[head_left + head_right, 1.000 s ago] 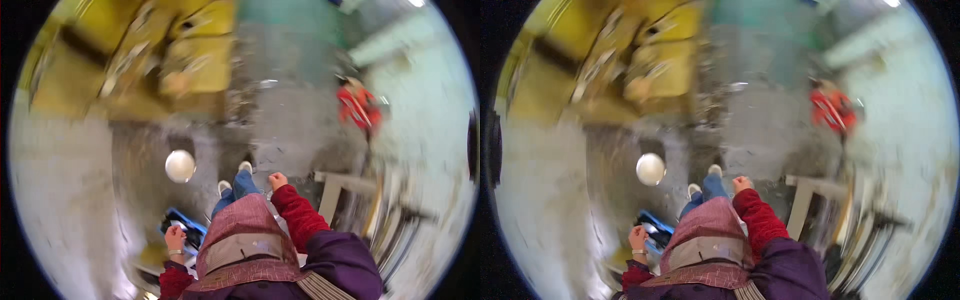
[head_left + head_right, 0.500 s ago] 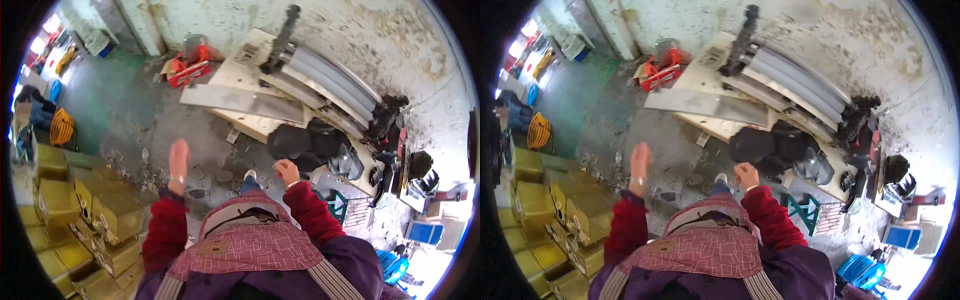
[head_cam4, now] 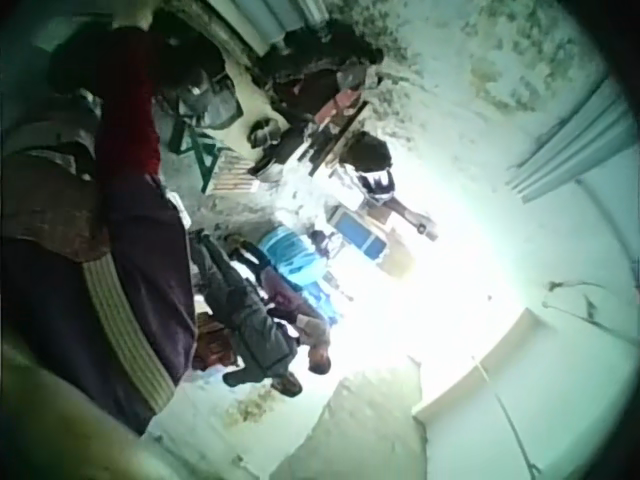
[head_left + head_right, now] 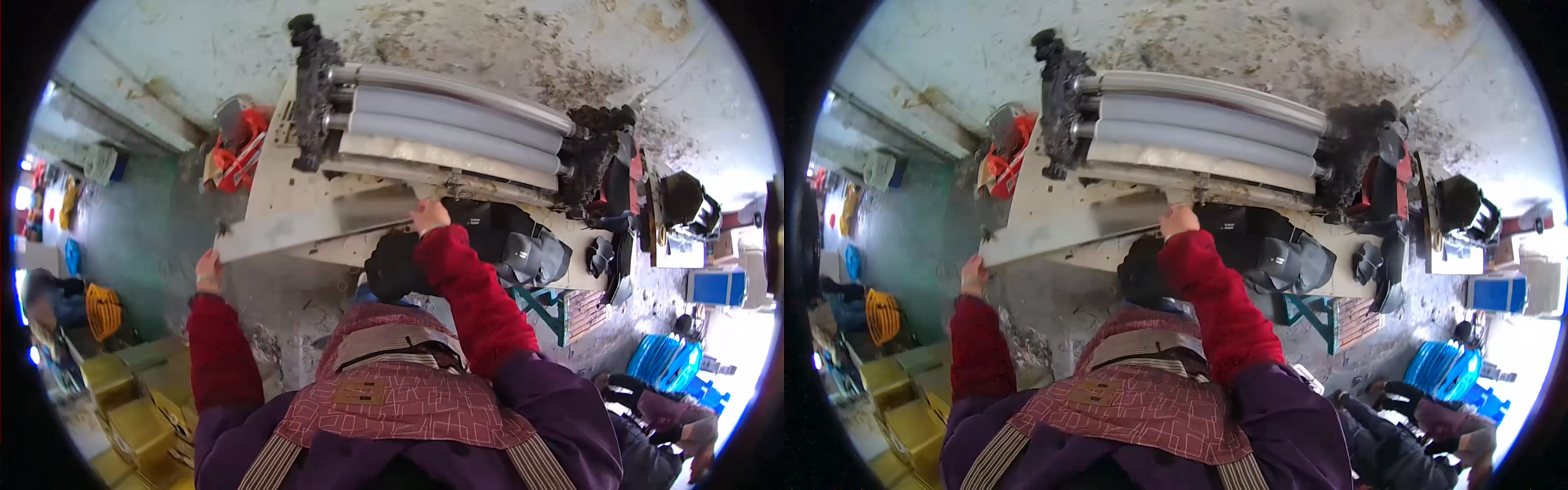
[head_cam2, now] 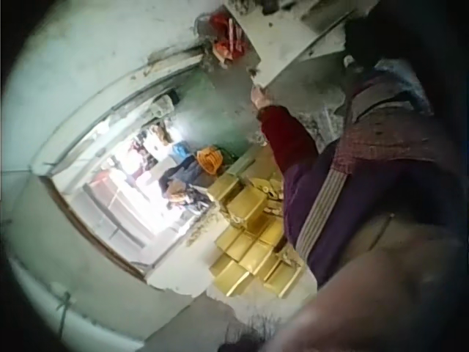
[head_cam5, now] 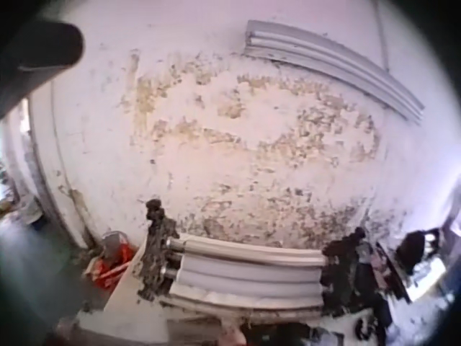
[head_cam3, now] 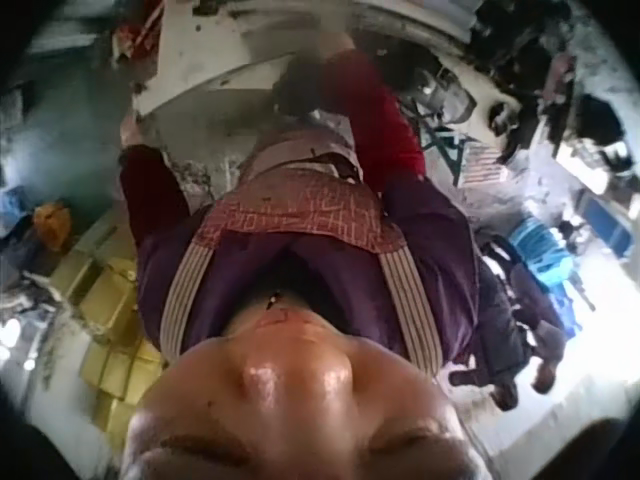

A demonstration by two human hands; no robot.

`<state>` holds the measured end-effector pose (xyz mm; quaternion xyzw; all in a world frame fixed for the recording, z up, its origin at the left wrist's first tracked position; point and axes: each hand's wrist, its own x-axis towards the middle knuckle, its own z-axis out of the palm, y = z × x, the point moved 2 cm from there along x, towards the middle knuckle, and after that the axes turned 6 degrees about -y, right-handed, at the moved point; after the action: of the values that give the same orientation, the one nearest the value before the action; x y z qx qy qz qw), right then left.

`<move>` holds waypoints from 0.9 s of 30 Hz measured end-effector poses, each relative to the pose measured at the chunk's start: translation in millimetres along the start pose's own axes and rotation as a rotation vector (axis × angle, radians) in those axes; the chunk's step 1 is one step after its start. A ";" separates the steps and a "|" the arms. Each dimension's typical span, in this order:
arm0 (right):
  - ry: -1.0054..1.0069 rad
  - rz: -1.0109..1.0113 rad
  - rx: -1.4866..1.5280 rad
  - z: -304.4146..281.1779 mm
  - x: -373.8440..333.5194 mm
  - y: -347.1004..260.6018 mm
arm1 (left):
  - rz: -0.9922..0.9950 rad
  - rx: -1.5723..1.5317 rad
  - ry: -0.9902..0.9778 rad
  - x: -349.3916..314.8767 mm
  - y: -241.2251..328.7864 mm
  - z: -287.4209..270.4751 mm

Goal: The person repeatedly feeds black shoe parts through a roller machine to smooth or flatten them. They retrieve parts from a nearby pile, run them through the machine, and place them back. The person also fetches water from a tap and pours it onto the machine's rollers.

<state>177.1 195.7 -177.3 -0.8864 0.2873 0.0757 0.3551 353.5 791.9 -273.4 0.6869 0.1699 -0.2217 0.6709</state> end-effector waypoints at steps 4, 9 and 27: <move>0.047 -0.062 0.352 -3.5 -69.6 -11.6 | 0.068 -0.385 -0.282 -103.5 24.6 -5.4; 0.310 -0.157 0.765 -77.3 -142.9 -27.1 | 0.091 -0.493 -0.346 -223.9 71.2 49.3; 0.779 -0.117 0.978 -244.5 -89.1 152.6 | 0.083 -0.813 -0.661 -194.0 122.8 325.5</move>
<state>0.7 -17.1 -56.5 -0.5981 0.3480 -0.4128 0.5922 230.0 474.7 -66.7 0.2707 -0.0059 -0.3162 0.9092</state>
